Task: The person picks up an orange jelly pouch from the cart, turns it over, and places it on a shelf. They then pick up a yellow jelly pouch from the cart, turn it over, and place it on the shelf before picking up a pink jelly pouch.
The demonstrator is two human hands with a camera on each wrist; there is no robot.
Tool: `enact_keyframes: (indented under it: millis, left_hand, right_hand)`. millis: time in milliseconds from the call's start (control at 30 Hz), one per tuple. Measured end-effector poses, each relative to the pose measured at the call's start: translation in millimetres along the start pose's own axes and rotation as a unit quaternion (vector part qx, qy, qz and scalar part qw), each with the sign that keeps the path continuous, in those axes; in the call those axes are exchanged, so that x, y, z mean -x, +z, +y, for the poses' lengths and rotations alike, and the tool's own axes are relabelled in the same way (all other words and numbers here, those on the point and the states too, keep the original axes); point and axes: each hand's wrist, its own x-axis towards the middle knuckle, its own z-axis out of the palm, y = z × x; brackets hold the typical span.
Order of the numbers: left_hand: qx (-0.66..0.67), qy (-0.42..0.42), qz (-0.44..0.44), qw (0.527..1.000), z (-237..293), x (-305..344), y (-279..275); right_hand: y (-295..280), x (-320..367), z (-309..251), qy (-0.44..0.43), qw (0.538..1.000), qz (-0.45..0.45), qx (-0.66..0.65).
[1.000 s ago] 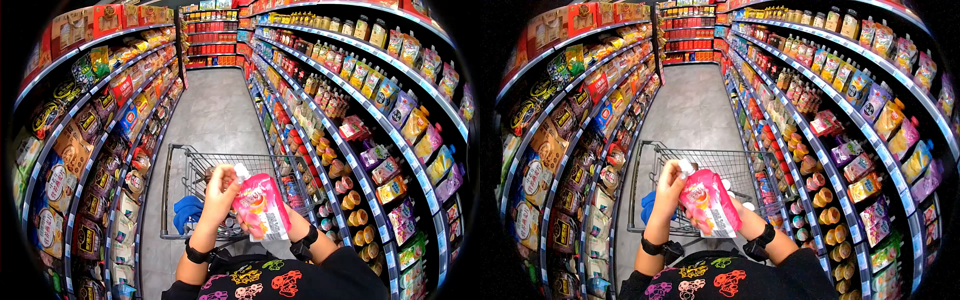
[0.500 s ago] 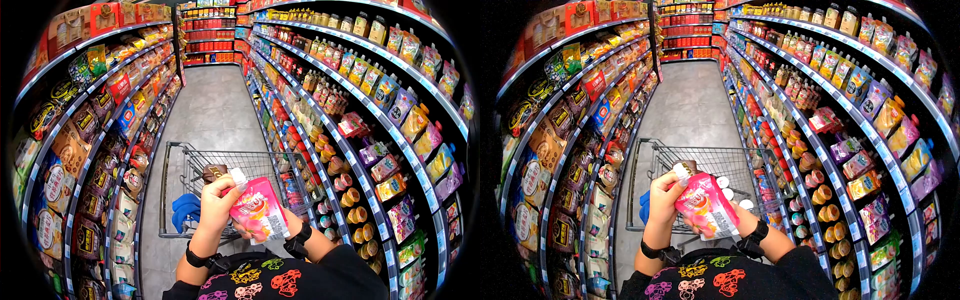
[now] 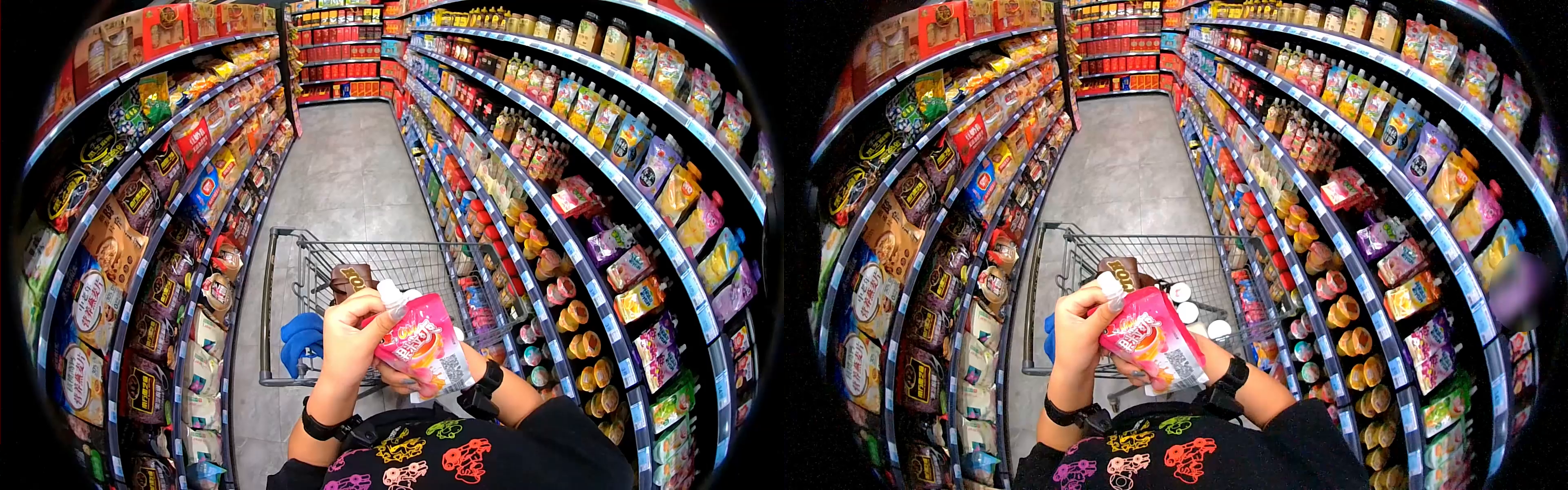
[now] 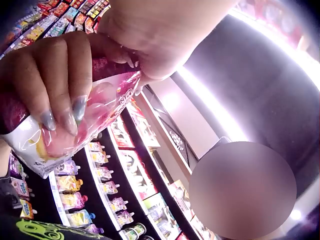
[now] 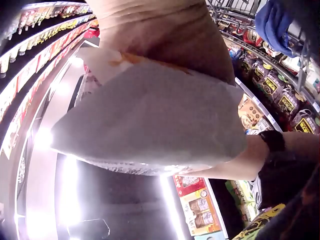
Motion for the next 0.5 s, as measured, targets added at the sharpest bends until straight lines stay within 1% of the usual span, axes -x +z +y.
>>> enact_keyframes:
  millis: [67,133,233,333,433,500]
  left_hand:
    - [0.004,-0.008,0.000,1.000,1,0,-1]
    - [0.007,0.003,-0.004,1.000,-1,0,-2]
    - [0.000,0.009,-0.006,1.000,-2,0,-3]
    - [-0.006,0.012,-0.006,1.000,-2,-1,-5]
    - [-0.003,0.018,-0.001,1.000,-1,0,-6]
    - [-0.007,0.021,0.000,1.000,-2,0,-7]
  right_hand:
    - [-3,-1,1,0.000,1.000,-0.011,0.006]
    - [-3,-2,0,0.000,1.000,-0.017,0.000]
    - [1,-1,2,-0.005,1.000,0.017,-0.010]
    - [-4,-4,-1,0.015,1.000,-0.014,0.008]
    - [-11,-5,5,0.011,0.999,0.000,-0.050]
    - [-20,-2,8,0.028,0.998,0.027,-0.057]
